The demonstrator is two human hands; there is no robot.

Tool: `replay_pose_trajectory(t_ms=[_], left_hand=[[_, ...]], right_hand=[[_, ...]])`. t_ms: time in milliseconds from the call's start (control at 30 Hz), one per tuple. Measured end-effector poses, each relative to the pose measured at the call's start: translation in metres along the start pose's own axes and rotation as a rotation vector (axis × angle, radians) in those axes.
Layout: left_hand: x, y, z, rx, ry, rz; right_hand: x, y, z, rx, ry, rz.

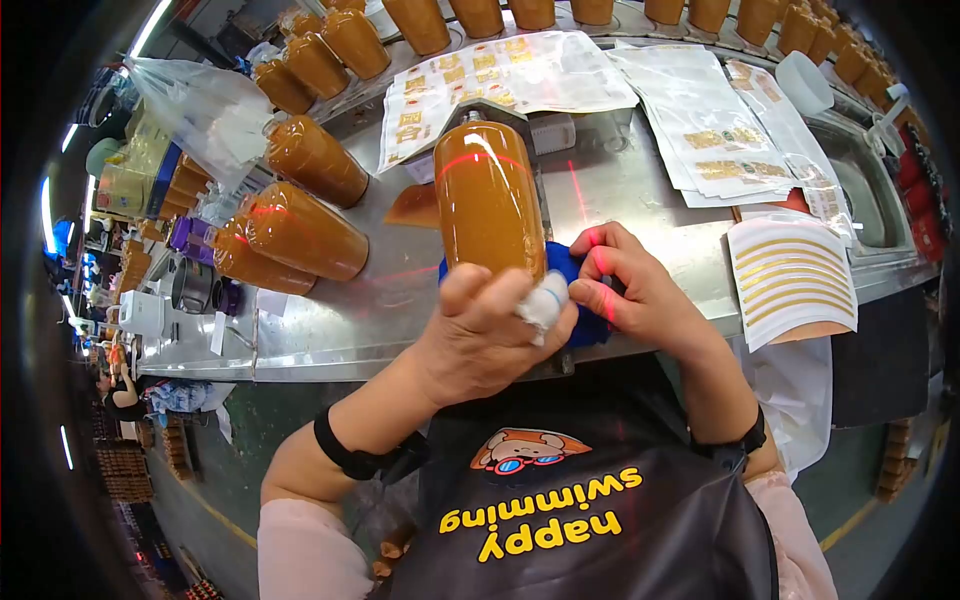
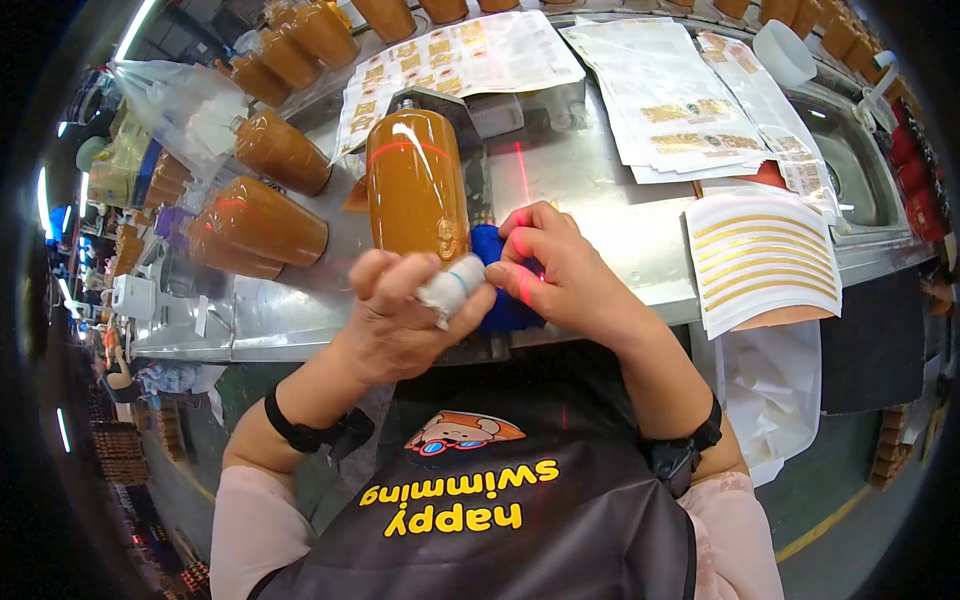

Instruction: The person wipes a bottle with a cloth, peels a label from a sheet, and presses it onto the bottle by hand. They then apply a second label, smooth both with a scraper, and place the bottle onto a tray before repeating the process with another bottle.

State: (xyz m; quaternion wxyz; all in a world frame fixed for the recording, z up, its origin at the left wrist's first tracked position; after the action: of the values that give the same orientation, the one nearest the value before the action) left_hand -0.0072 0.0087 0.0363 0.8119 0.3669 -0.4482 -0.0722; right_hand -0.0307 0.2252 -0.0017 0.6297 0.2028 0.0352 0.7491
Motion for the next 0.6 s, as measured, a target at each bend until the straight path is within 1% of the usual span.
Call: replay_pose_trajectory(t_ms=[33,67,167,200,333,433,600], left_hand=[[0.001,0.002,0.0,0.041,0.062,-0.009],[-0.003,-0.007,0.007,0.129,0.026,-0.068],[0.002,-0.026,0.003,0.488,-0.158,-0.156],[0.002,-0.03,0.003,0.548,-0.229,-0.157],[0.003,-0.031,0.004,0.803,-0.584,-0.232],[-0.004,-0.026,0.0,0.912,-0.578,-0.231],[-0.01,-0.024,-0.003,0.927,-0.568,-0.254]], right_hand=[[0.001,-0.001,0.003,0.024,-0.002,-0.009],[0.001,-0.002,0.006,0.047,-0.003,-0.016],[-0.007,-0.003,0.019,0.211,-0.09,-0.003],[-0.011,-0.004,0.022,0.197,-0.102,0.017],[-0.021,-0.004,0.021,0.22,-0.125,-0.056],[-0.022,-0.005,0.02,0.224,-0.146,-0.073],[-0.025,-0.007,0.02,0.189,-0.123,-0.09]])
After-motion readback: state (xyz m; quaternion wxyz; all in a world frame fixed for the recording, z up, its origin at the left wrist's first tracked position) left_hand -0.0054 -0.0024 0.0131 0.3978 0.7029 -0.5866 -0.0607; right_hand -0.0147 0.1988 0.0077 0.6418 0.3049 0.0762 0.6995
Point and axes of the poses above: each hand's wrist, its own y-axis towards the middle knuckle, its own x-axis out of the back of the hand, z = x × y, the point moved 1 cm from there along y, towards the middle knuckle, and after that the axes turned 12 degrees about -z, right-handed, at the moved point
